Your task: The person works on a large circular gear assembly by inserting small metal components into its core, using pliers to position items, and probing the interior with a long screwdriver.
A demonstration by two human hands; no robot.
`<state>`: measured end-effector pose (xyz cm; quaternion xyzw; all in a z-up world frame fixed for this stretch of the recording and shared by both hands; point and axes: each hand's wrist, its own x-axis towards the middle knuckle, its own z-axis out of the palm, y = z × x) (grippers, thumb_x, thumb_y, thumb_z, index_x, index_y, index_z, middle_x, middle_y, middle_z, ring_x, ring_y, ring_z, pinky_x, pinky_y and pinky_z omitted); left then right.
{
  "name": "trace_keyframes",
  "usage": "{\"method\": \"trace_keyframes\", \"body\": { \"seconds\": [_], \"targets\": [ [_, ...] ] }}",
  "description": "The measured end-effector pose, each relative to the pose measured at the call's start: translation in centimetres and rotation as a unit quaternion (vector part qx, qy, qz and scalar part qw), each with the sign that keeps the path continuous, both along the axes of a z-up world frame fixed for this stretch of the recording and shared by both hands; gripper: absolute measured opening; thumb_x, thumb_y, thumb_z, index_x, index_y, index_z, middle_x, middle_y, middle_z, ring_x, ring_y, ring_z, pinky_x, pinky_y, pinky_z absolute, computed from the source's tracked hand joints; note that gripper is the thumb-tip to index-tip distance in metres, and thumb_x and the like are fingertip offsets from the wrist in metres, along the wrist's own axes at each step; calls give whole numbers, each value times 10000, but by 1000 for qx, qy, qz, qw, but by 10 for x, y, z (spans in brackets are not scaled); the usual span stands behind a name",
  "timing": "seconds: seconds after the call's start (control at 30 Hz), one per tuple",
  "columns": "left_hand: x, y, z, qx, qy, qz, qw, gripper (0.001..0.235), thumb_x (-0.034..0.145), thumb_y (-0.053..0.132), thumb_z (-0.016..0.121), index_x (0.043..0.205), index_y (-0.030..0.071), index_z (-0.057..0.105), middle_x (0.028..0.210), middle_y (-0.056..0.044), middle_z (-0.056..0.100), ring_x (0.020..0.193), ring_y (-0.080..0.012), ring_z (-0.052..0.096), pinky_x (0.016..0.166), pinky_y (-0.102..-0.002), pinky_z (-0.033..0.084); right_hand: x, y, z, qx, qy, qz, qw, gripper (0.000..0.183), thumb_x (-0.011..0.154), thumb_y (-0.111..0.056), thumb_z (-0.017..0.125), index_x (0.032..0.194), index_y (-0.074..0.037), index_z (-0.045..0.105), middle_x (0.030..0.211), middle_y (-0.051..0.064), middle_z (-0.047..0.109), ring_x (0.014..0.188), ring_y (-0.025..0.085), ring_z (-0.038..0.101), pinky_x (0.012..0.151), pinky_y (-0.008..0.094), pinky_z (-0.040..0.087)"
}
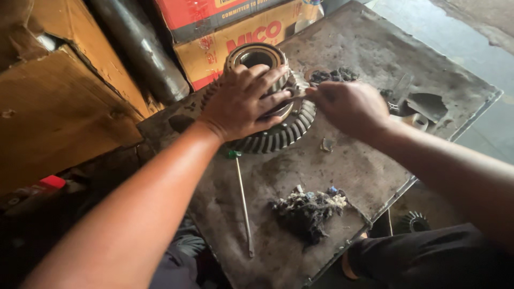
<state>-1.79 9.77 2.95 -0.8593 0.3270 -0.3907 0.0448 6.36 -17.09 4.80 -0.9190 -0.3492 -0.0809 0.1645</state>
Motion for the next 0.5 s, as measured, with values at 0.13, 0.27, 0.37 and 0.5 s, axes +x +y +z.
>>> {"method": "trace_keyframes", "body": {
  "seconds": [0.13, 0.27, 0.37, 0.5],
  "targets": [
    [-11, 0, 7, -18, 37, 7, 999, 424, 971, 467, 710, 1315, 219, 708, 1583, -115, 458, 1362, -332, 431, 1183, -537, 305, -13, 18, -3, 81, 231, -45, 969, 478, 1009, -565, 530, 1060, -136, 734, 712, 74, 704, 656, 204, 665, 638, 393, 523],
    [-19, -13, -4, -88, 9, 42, 995, 378, 989, 457, 734, 1285, 223, 737, 1551, -95, 469, 1408, -331, 414, 1240, -573, 231, -13, 29, 13, 56, 391, -124, 910, 553, 1002, -587, 525, 1084, -98, 769, 774, 79, 655, 643, 211, 581, 620, 434, 508],
    [-15, -21, -19, -97, -6, 49, 994, 339, 1017, 450, 732, 1272, 228, 754, 1579, -78, 472, 1463, -318, 391, 1264, -574, 195, -14, 28, 20, 11, 355, -117, 927, 513, 993, -560, 527, 1059, -122, 784, 785, 70, 690, 643, 203, 600, 630, 443, 531],
    [-16, -12, -16, -86, 1, 51, 995, 352, 1008, 442, 716, 1276, 218, 757, 1567, -85, 483, 1474, -315, 382, 1268, -572, 178, -34, 27, 23, 39, 157, -14, 987, 476, 994, -553, 553, 963, -132, 774, 680, 119, 685, 632, 267, 661, 638, 440, 535]
  ]
}}
